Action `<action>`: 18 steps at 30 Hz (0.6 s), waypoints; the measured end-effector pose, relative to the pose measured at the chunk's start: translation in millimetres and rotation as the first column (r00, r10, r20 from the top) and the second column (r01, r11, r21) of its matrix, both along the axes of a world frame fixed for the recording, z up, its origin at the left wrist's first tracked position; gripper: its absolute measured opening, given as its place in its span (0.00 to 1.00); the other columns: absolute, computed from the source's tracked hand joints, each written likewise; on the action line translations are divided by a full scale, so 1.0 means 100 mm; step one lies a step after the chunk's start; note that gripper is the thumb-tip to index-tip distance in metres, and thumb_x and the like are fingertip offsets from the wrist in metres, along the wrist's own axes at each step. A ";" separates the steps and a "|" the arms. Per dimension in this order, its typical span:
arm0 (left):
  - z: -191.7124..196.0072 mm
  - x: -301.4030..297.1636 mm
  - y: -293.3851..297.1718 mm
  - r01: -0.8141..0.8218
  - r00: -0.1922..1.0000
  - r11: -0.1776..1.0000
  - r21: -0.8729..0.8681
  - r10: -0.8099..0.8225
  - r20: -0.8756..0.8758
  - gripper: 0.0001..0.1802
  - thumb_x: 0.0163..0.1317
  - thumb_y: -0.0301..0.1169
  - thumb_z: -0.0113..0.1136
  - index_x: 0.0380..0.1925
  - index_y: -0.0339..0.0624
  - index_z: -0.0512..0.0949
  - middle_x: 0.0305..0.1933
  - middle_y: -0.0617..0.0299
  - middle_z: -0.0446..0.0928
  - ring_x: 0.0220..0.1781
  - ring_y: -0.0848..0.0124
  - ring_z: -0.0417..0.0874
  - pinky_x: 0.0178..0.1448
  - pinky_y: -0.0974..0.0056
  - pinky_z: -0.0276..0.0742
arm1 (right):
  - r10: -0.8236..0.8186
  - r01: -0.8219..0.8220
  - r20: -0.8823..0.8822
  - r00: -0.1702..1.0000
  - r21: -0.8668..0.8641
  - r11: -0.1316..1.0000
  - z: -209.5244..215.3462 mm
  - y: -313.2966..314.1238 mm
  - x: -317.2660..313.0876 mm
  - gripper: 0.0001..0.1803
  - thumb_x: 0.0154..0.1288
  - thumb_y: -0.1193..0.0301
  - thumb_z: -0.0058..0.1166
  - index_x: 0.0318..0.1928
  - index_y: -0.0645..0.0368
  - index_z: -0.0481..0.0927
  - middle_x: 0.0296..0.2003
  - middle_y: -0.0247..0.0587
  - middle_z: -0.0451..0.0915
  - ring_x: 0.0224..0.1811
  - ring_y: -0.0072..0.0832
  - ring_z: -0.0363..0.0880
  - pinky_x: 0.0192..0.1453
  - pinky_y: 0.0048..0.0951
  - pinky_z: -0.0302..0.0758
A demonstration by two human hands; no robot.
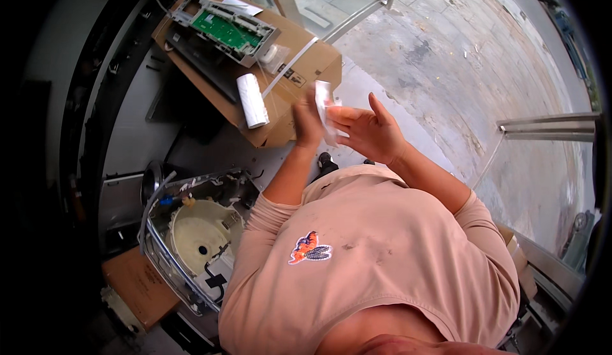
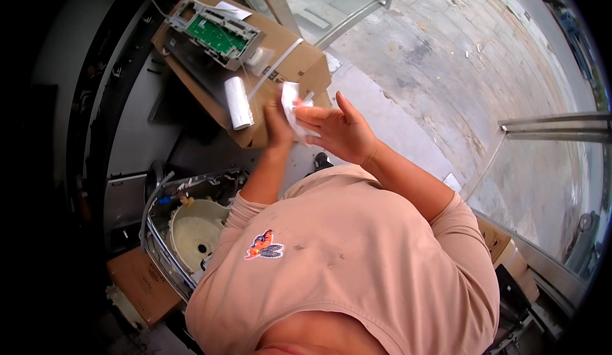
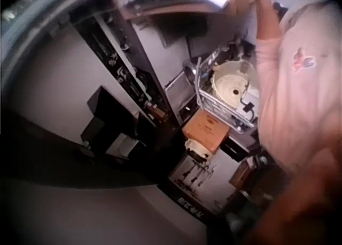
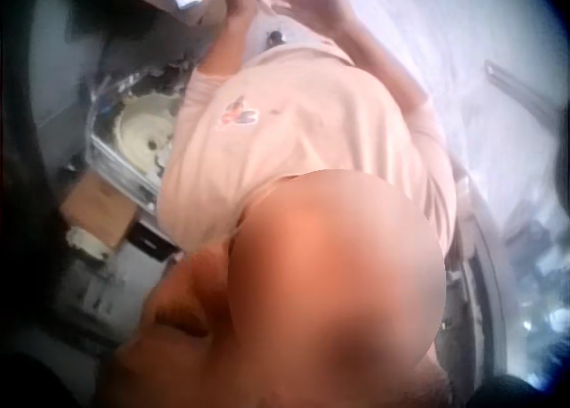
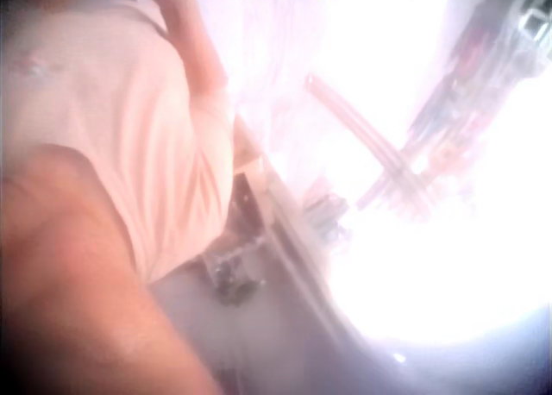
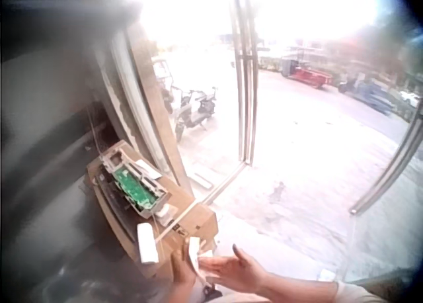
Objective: The person picks up a potted plant from a display, carries it to a sink, waters it using a faucet, and returns it to the display. They then handle a cardboard box and wipe their hands with a tissue.
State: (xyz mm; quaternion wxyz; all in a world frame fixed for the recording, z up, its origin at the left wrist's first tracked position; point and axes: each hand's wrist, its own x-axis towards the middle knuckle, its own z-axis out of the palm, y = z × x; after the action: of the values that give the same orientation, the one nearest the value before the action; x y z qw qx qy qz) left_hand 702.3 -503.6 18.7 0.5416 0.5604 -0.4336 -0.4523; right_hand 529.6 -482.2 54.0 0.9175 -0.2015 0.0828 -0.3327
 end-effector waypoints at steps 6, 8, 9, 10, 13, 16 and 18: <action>0.87 -0.07 -0.10 -0.070 0.948 0.983 -0.171 0.012 -0.317 0.23 0.74 0.46 0.47 0.39 0.33 0.76 0.32 0.56 0.79 0.33 0.65 0.84 0.42 0.62 0.85 | -0.126 0.125 0.031 0.991 0.055 0.991 0.05 0.03 -0.39 0.47 0.69 0.32 0.26 0.69 0.59 0.67 0.72 0.42 0.61 0.76 0.33 0.51 0.74 0.52 0.50; 0.64 -0.33 -0.17 0.260 0.947 0.810 -0.525 -0.110 0.300 0.15 0.65 0.34 0.60 0.47 0.36 0.77 0.46 0.53 0.80 0.45 0.62 0.83 0.47 0.59 0.81 | -0.146 0.141 0.058 0.988 0.094 0.986 -0.01 0.04 -0.51 0.45 0.70 0.33 0.28 0.66 0.60 0.69 0.68 0.40 0.65 0.73 0.32 0.55 0.73 0.51 0.52; 0.67 -0.55 -0.20 0.473 0.776 0.712 -0.519 -0.058 0.627 0.16 0.63 0.33 0.60 0.48 0.36 0.78 0.45 0.51 0.79 0.46 0.56 0.82 0.47 0.60 0.78 | -0.166 0.158 0.068 0.984 0.112 0.981 -0.06 0.03 -0.59 0.44 0.71 0.34 0.29 0.65 0.60 0.71 0.66 0.39 0.67 0.72 0.32 0.57 0.73 0.50 0.54; 0.59 -0.81 -0.13 0.608 0.643 0.613 -0.504 -0.007 0.766 0.10 0.64 0.34 0.59 0.41 0.39 0.79 0.42 0.53 0.79 0.42 0.53 0.80 0.42 0.58 0.76 | -0.177 0.174 0.046 0.983 0.065 0.983 -0.13 0.03 -0.69 0.42 0.71 0.35 0.30 0.63 0.60 0.71 0.64 0.38 0.68 0.70 0.31 0.59 0.72 0.49 0.55; 0.38 -1.19 -0.09 0.645 0.567 0.690 -0.329 -0.144 0.811 0.12 0.70 0.32 0.50 0.30 0.38 0.77 0.33 0.52 0.77 0.33 0.52 0.78 0.35 0.54 0.73 | -0.311 0.327 -0.170 0.935 0.077 0.942 -0.06 0.17 -0.93 0.34 0.74 0.40 0.33 0.58 0.56 0.70 0.60 0.35 0.71 0.66 0.30 0.65 0.71 0.46 0.59; 0.30 -1.59 -0.18 0.602 0.681 0.710 -0.365 -0.217 0.700 0.17 0.70 0.33 0.50 0.23 0.38 0.75 0.24 0.52 0.74 0.25 0.51 0.75 0.30 0.52 0.69 | -0.376 0.359 -0.195 0.906 -0.119 0.926 -0.21 0.26 -1.24 0.34 0.74 0.40 0.34 0.61 0.55 0.68 0.62 0.37 0.70 0.66 0.32 0.65 0.72 0.47 0.58; 0.27 -1.87 -0.25 0.549 0.742 0.748 -0.374 -0.230 0.630 0.18 0.70 0.33 0.51 0.19 0.39 0.74 0.19 0.52 0.71 0.22 0.49 0.73 0.28 0.51 0.68 | -0.414 0.353 -0.214 0.885 -0.273 0.895 -0.22 0.29 -1.45 0.35 0.73 0.39 0.34 0.64 0.54 0.69 0.63 0.38 0.70 0.68 0.32 0.64 0.73 0.47 0.57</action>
State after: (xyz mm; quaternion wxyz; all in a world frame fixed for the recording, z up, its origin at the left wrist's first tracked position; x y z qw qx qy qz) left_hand 515.1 -528.5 46.0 0.4166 0.3814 -0.7896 -0.2398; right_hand 384.4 -453.1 32.4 0.7843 -0.3271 0.2055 -0.4855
